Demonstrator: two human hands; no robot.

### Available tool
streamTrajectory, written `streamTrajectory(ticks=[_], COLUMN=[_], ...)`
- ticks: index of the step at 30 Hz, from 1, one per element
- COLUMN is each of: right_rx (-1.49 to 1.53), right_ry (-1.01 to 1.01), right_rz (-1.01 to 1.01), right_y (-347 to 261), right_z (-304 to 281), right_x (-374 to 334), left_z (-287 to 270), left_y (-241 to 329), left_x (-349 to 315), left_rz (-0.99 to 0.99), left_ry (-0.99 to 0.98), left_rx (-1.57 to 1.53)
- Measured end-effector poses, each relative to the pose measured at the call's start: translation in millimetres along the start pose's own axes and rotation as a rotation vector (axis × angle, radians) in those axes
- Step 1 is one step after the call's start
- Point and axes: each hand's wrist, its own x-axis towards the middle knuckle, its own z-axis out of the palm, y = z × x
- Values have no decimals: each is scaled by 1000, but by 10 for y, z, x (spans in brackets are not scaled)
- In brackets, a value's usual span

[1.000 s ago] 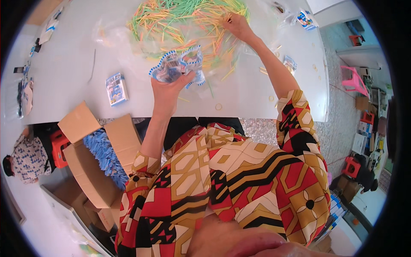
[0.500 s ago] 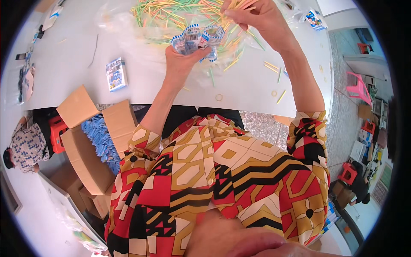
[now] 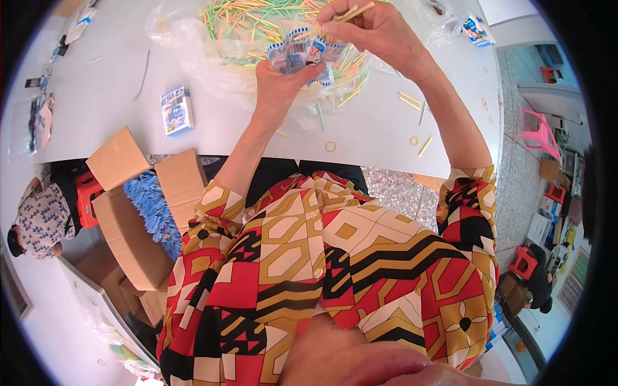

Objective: Bundling small blue packets with rubber bands and placing the bundles into a cardboard box.

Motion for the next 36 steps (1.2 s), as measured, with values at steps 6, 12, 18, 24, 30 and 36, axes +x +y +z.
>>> streamTrajectory(ticks=[6,12,18,24,30,36], right_rx=[-104,-146,-66,-171,277,118], right_ry=[43,19,-197,-171,64,94], right_rz=[77,-52,55,81,96,44], right_y=[59,-89,-279,-203,300,526], right_z=[-25,-52,-11,52,90,126], right_x=[-15,1,-4,-29,-339,-511], left_z=[54,-15,-52,-34,-60,-31], left_y=[64,65,94,111,126,118], left_x=[-35,-75,-73,-85,-119,-125], left_rz=[34,67,37,71,21,-14], left_ry=[-4,3,-41,-74,-126,-175], left_rx=[-49,-59,-13,-96,-249,-186])
